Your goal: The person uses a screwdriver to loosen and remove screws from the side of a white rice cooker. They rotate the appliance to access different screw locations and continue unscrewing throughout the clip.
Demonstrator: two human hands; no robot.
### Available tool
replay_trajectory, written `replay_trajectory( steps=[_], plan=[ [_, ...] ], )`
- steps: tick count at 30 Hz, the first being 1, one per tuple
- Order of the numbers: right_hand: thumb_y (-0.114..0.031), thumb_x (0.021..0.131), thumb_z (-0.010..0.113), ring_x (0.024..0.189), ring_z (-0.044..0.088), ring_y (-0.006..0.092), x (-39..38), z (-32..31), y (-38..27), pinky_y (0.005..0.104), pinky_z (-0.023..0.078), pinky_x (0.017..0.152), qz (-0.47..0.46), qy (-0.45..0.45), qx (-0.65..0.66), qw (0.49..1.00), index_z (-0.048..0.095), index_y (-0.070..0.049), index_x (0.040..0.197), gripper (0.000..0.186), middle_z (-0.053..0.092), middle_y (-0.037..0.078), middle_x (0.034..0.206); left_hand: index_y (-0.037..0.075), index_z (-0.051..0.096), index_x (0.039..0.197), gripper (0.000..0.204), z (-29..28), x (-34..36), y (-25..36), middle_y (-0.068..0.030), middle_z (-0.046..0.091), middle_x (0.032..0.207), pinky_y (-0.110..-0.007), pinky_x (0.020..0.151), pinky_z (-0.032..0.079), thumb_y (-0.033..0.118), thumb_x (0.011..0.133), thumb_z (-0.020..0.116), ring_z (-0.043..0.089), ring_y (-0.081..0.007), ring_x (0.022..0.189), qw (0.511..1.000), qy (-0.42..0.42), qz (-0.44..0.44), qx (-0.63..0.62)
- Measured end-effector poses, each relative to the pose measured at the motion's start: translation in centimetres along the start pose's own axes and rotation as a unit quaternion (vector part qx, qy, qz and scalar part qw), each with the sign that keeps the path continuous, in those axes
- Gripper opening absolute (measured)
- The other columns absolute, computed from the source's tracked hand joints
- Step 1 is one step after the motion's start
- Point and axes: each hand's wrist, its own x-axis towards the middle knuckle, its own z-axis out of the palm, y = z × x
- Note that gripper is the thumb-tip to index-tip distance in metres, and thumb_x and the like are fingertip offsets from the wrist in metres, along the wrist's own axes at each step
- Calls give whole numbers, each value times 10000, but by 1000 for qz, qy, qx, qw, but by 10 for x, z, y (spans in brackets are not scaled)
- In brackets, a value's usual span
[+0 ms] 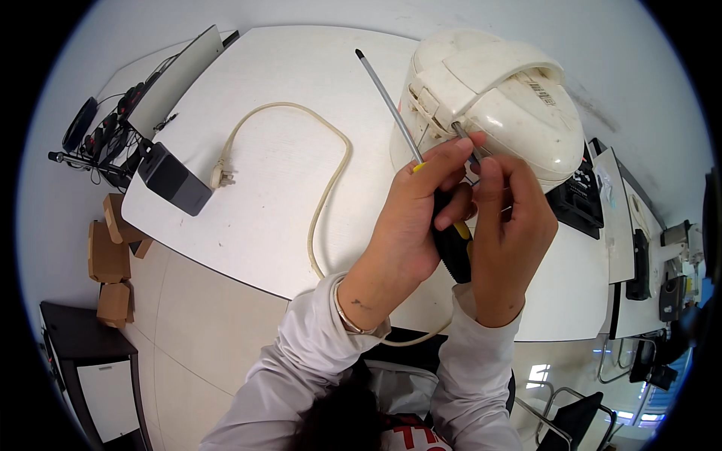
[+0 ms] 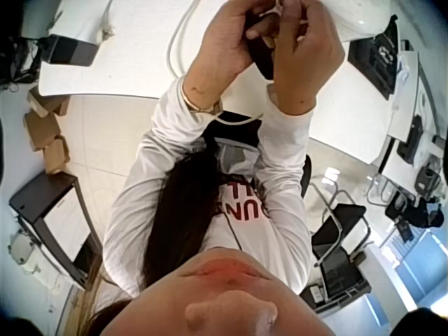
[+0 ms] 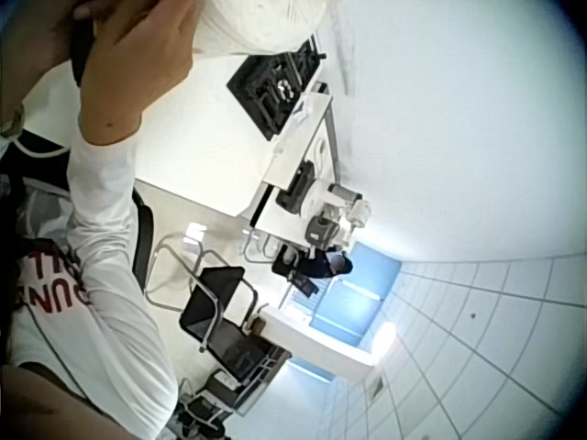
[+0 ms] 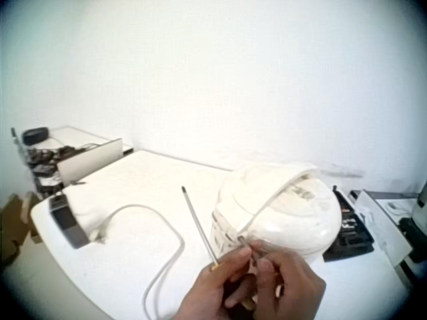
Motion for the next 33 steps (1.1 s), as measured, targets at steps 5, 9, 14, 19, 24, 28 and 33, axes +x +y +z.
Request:
replay_trajectory(
  steps=[5,9,14,19,24,28,33],
  plan=[
    [-89,814,610,518,533,156,1,1,3,257,392,458,-30,29,-21,999,582,-42,808,55,552,52,704,83,607,962,233,-4,3,-5,74,347,581,-192,473,277,276,833,593,294,-39,418,1000,-9,6,-11],
    [-83,790,638,539,548,145,1,3,1,241,391,454,-40,59,-15,997,596,-47,827,66,556,44,711,99,591,873,183,-4,3,-6,72,388,564,-189,481,279,279,840,599,301,-34,422,1000,-14,7,13],
    [-103,808,627,530,557,156,2,-1,-1,243,390,450,8,31,8,999,597,-44,840,74,571,51,701,62,586,934,218,-3,3,-6,25,516,685,-174,443,282,268,869,559,296,-28,434,999,-5,26,36],
    [-149,860,565,502,540,190,-1,-4,8,271,398,455,32,-49,11,998,580,-56,831,99,572,71,657,58,599,975,223,1,0,-5,57,474,660,-175,435,273,249,870,552,297,-26,433,999,2,27,39],
    [-141,853,569,496,534,179,1,1,5,265,401,457,1,1,-9,1000,586,-62,837,82,580,61,673,59,606,961,222,0,0,-3,75,427,634,-173,438,277,255,879,542,297,-26,431,999,-28,23,32],
    [-112,831,592,505,538,146,2,0,-2,242,398,456,-9,15,-15,1000,597,-64,869,62,584,43,703,62,598,976,231,0,1,-5,70,450,653,-173,450,293,266,884,539,293,-26,434,999,-15,23,32],
    [-117,834,587,500,530,139,3,-3,-2,246,396,453,-14,22,-17,1000,599,-64,848,56,576,42,683,70,584,1014,233,2,4,-6,45,534,724,-176,463,306,257,882,542,289,-26,437,999,5,26,46]
  ],
)
